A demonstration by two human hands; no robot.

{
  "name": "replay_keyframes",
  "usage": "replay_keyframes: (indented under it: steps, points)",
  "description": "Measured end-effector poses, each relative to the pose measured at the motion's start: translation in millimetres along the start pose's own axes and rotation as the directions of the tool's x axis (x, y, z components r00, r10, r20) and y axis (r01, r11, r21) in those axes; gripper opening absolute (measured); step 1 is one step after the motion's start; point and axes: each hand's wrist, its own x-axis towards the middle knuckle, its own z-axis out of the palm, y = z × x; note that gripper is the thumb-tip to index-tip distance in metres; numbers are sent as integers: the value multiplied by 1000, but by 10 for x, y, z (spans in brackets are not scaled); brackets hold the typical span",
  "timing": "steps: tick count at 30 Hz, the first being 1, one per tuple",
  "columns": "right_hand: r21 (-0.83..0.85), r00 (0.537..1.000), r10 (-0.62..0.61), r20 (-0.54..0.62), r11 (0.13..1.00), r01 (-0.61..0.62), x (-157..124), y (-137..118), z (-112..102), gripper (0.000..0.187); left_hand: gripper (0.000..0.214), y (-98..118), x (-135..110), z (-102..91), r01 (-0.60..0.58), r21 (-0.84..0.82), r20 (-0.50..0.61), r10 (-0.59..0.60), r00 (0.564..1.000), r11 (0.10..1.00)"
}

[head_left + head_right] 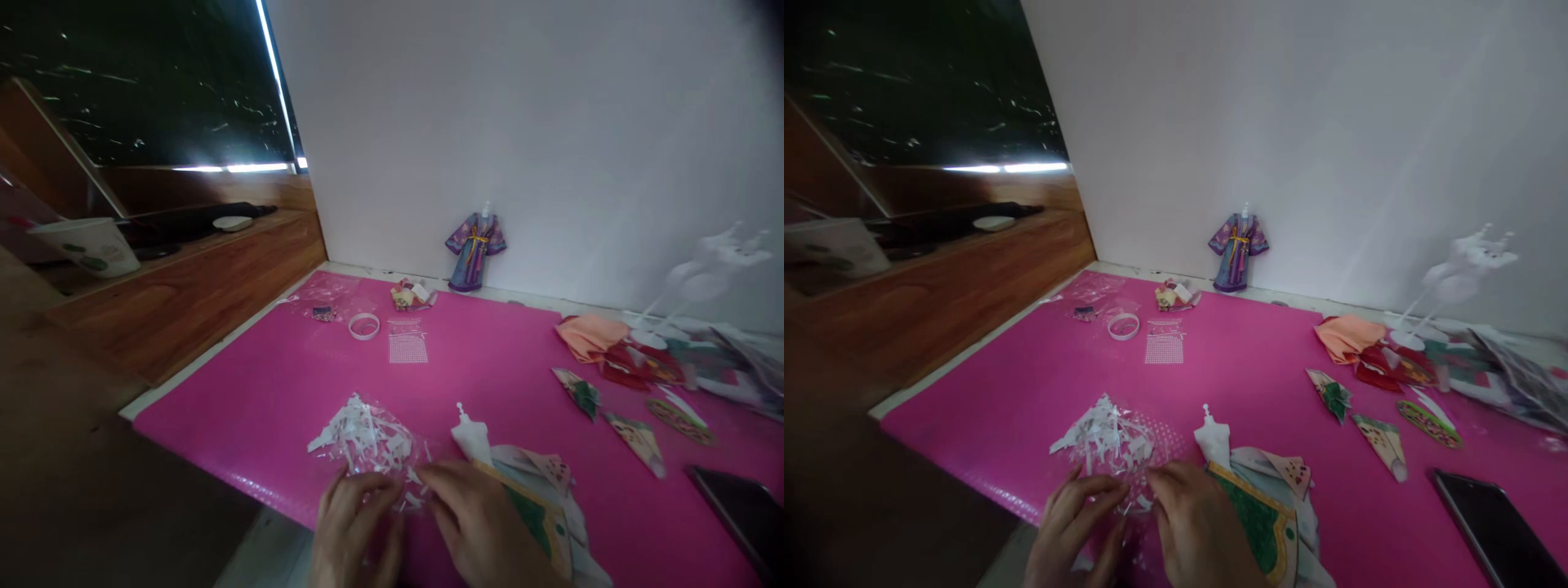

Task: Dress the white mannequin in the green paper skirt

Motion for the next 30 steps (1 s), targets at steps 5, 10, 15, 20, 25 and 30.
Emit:
replay_keyframes:
  steps: [5,10,15,20,25,30]
  points:
    - [64,989,140,54,988,-144,0,22,-36,37,34,-9,-8,-2,-1,1,13,1,1000,1000]
    - [-58,988,155,-13,986,-155,-21,18,-102,34,33,12,-3,-19,5,-6,14,-5,1000,1000]
    - [-191,989,98,-109,974,-117,-32,53,-64,21,32,19,13,-34,18,0,16,-18,1000,1000]
    - [-209,997,51,-66,976,-64,-25,72,38,17,31,15,-22,16,10,-22,-5,-10,1000,1000]
    - [-229,999,-28,16,973,31,31,17,29,23,29,23,-83,96,86,-65,-66,-90,994,994]
    - [-244,999,-31,-7,969,29,49,23,23,20,30,11,-92,112,83,-68,-67,-87,994,994]
